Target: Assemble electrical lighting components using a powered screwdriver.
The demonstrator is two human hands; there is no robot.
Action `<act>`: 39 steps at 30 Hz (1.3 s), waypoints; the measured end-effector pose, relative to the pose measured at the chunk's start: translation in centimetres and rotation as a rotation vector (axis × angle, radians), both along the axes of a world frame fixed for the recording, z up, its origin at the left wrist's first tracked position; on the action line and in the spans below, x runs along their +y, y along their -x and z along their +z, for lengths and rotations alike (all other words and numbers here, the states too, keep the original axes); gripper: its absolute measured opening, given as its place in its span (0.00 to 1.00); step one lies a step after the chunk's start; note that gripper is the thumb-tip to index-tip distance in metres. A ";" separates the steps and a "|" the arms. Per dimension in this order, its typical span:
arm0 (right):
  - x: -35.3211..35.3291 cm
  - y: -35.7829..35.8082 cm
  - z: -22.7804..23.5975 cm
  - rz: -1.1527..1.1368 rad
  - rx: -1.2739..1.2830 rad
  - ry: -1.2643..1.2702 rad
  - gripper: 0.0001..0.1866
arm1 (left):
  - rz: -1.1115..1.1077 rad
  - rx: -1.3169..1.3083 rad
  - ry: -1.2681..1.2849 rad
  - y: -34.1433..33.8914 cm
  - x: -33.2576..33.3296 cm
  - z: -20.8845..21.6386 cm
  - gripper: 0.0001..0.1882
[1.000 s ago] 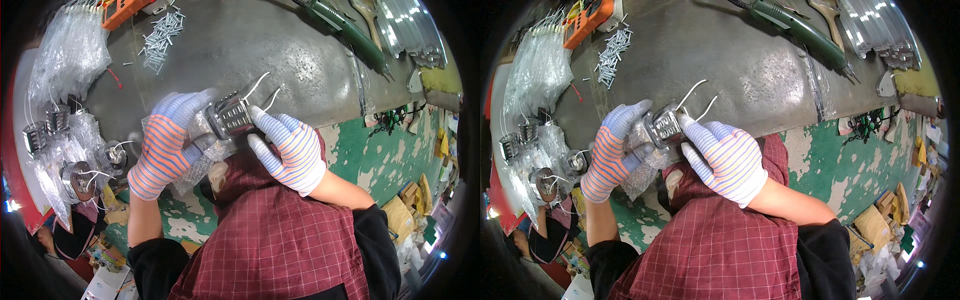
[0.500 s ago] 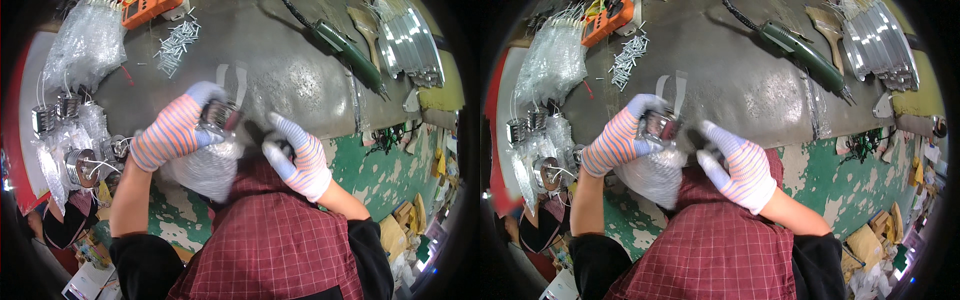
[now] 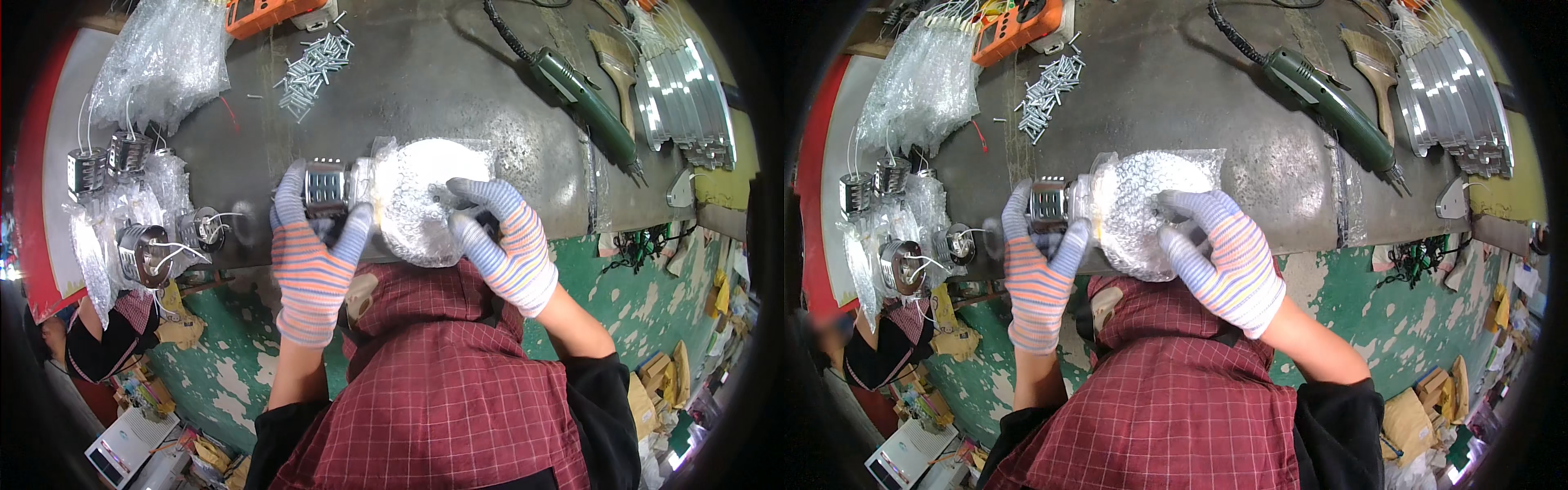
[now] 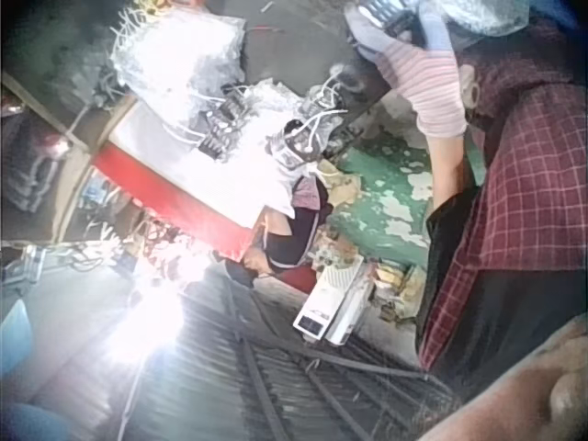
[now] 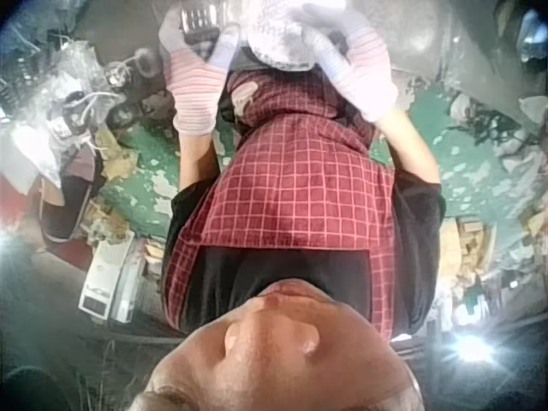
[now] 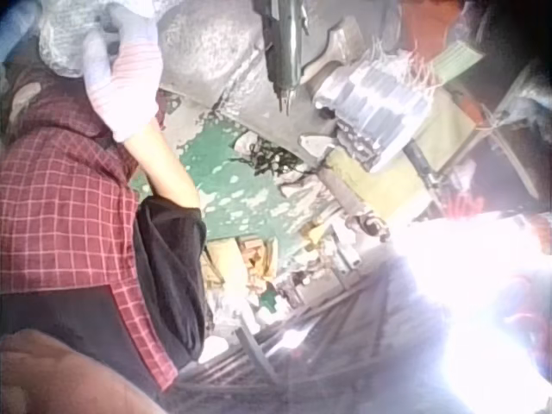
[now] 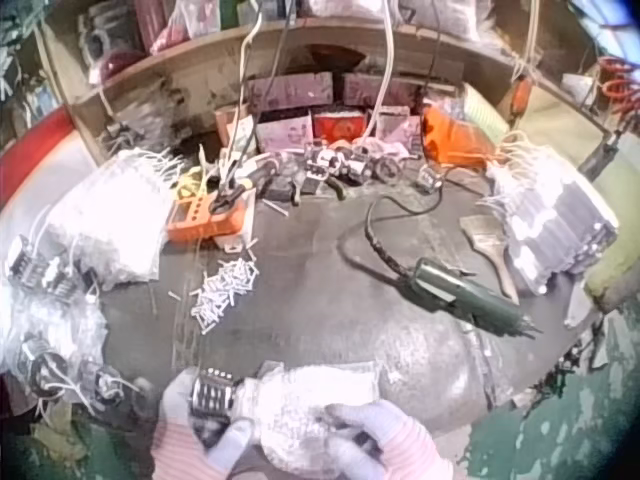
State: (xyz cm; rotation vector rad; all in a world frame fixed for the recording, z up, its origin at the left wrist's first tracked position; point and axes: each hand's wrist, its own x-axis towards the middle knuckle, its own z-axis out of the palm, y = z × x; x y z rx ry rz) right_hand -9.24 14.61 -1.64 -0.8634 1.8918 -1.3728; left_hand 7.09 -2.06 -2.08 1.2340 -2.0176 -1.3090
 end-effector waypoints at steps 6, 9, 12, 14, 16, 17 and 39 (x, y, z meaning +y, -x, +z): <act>-0.9 -0.4 0.7 0.123 0.851 -0.040 0.31 | -0.429 -0.604 0.631 -0.4 -2.9 4.6 0.40; -1.7 -0.8 1.1 0.130 0.968 -0.083 0.34 | -0.593 -0.409 0.828 0.6 -6.6 3.8 0.42; -2.5 -0.9 0.1 0.232 0.919 -0.087 0.36 | -0.709 -0.163 0.483 1.2 -7.9 2.5 0.45; -3.1 -1.4 -0.1 0.276 0.972 0.043 0.36 | -0.934 -0.137 0.539 1.3 -8.2 2.0 0.45; -4.1 -2.1 -0.2 0.248 0.925 0.050 0.26 | -0.950 -0.157 0.509 1.1 -8.5 2.0 0.42; -4.4 -2.2 -0.9 0.228 0.980 0.079 0.20 | -0.959 -0.139 0.507 1.3 -8.7 1.7 0.40; -2.4 4.3 1.5 0.592 0.811 0.120 0.13 | -0.780 -0.236 0.389 1.1 -2.8 1.1 0.42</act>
